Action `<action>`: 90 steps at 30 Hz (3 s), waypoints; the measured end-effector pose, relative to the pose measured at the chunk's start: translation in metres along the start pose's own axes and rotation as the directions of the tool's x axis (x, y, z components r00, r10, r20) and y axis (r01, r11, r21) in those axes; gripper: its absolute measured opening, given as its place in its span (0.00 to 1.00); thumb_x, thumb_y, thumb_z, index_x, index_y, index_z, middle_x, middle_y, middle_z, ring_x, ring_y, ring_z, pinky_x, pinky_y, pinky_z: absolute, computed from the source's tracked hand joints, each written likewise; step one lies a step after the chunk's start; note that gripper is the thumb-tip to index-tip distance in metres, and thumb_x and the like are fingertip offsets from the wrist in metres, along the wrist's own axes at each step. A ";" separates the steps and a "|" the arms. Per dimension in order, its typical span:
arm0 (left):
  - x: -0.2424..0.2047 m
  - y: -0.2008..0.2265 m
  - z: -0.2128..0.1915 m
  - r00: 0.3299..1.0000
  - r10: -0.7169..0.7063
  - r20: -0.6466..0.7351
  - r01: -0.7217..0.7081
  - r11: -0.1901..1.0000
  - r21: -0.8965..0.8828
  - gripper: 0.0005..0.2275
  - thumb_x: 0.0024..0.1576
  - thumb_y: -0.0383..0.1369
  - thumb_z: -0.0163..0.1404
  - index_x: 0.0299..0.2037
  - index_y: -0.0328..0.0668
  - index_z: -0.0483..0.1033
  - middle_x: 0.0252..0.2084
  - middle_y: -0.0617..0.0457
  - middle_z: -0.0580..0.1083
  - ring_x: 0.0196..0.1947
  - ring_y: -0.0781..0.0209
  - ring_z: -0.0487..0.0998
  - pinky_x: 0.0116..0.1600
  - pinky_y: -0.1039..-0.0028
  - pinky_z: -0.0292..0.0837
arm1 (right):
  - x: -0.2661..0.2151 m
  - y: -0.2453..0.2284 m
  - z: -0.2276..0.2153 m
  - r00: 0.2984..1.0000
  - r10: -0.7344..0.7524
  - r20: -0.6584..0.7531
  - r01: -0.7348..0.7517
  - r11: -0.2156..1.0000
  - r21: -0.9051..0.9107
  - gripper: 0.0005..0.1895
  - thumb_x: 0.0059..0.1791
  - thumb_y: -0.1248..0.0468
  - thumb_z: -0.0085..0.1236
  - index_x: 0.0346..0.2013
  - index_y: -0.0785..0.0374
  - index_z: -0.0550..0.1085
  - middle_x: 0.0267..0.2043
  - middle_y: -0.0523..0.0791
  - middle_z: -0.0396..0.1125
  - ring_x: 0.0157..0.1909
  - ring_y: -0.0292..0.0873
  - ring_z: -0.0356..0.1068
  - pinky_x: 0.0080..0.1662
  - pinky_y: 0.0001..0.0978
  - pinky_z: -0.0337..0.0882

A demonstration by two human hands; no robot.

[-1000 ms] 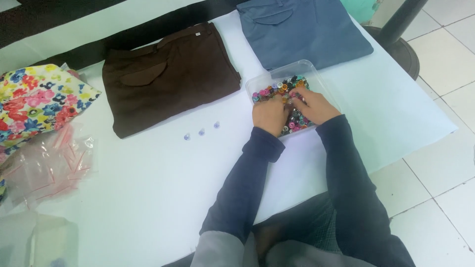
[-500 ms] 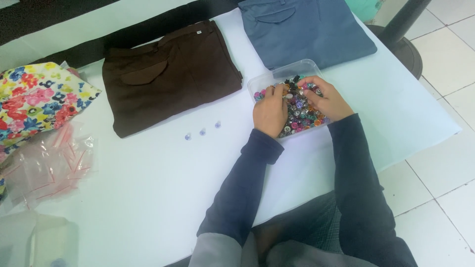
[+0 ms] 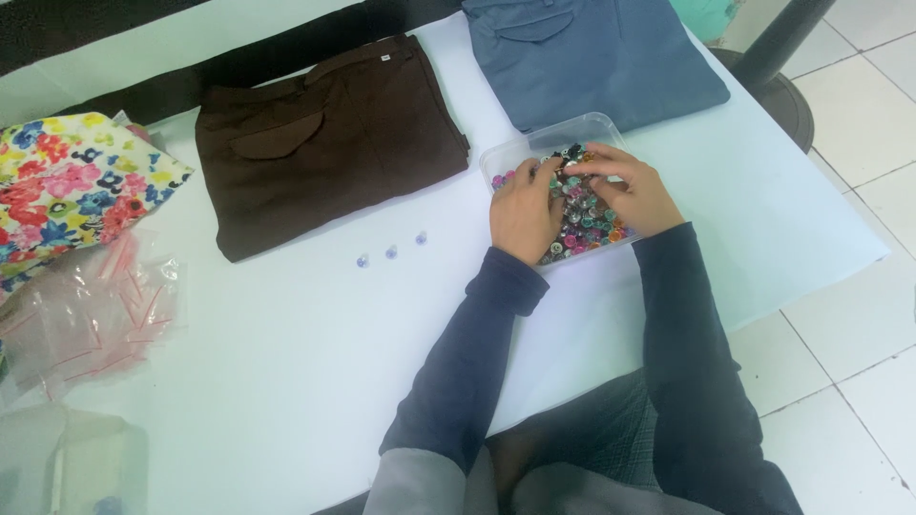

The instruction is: Sorting small purple buttons from a container of mixed colored buttons and placing them in a row on a table.

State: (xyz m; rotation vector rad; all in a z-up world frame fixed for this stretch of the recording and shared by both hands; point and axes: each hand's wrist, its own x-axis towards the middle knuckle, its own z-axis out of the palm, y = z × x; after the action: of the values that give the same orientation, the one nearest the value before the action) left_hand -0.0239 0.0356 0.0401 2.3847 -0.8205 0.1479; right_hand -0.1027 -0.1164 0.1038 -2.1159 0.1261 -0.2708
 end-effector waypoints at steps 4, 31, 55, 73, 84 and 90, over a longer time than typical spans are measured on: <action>0.002 -0.004 0.010 1.000 0.000 -0.021 0.001 0.999 0.044 0.21 0.57 0.36 0.58 0.61 0.54 0.69 0.55 0.46 0.72 0.54 0.48 0.78 0.57 0.61 0.70 | 0.006 0.028 0.008 0.999 -0.009 -0.031 0.007 0.998 -0.058 0.19 0.54 0.75 0.48 0.54 0.56 0.79 0.65 0.57 0.62 0.66 0.63 0.63 0.58 0.48 0.71; 0.000 0.002 0.015 0.999 -0.017 0.028 0.010 0.972 0.234 0.12 0.63 0.38 0.48 0.50 0.44 0.80 0.37 0.48 0.81 0.37 0.56 0.83 0.45 0.67 0.64 | 0.010 0.049 0.018 0.995 0.101 -0.005 -0.099 0.962 -0.256 0.16 0.55 0.57 0.61 0.56 0.57 0.79 0.50 0.53 0.75 0.52 0.57 0.74 0.52 0.48 0.72; -0.001 0.000 0.008 0.997 0.006 0.081 -0.018 0.989 0.148 0.14 0.62 0.41 0.47 0.53 0.49 0.80 0.39 0.53 0.83 0.41 0.59 0.84 0.49 0.67 0.65 | 0.001 0.025 0.014 1.000 0.001 -0.006 -0.001 0.997 -0.076 0.10 0.55 0.65 0.60 0.50 0.61 0.80 0.45 0.51 0.76 0.42 0.49 0.78 0.50 0.42 0.73; -0.003 0.004 0.003 1.000 0.000 0.020 -0.003 0.993 0.119 0.09 0.58 0.37 0.56 0.48 0.52 0.79 0.39 0.55 0.80 0.43 0.58 0.82 0.49 0.68 0.66 | 0.006 0.045 0.021 1.000 -0.028 -0.003 0.026 0.959 -0.282 0.12 0.52 0.68 0.62 0.50 0.62 0.81 0.42 0.53 0.77 0.46 0.55 0.76 0.52 0.46 0.73; -0.011 0.011 -0.024 0.990 -0.055 -0.132 0.006 0.939 -0.344 0.07 0.62 0.42 0.53 0.43 0.55 0.79 0.37 0.59 0.82 0.40 0.60 0.83 0.53 0.70 0.69 | -0.007 0.010 0.017 0.959 -0.280 -0.035 0.278 0.958 -0.067 0.14 0.55 0.71 0.58 0.55 0.62 0.79 0.45 0.53 0.76 0.48 0.52 0.74 0.54 0.46 0.70; -0.018 0.021 -0.041 0.965 -0.162 -0.205 -0.004 0.776 -0.631 0.09 0.59 0.39 0.59 0.45 0.49 0.78 0.40 0.54 0.81 0.38 0.58 0.80 0.51 0.68 0.72 | 0.001 0.004 0.020 0.898 -0.437 -0.047 0.434 0.899 -0.068 0.15 0.53 0.73 0.59 0.54 0.59 0.80 0.44 0.49 0.77 0.48 0.47 0.75 0.53 0.39 0.69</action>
State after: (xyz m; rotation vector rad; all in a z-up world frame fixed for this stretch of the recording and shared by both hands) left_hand -0.0470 0.0552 0.0788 1.7135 -0.5327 0.1121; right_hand -0.0964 -0.1020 0.0904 -2.1740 -0.3155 -0.6043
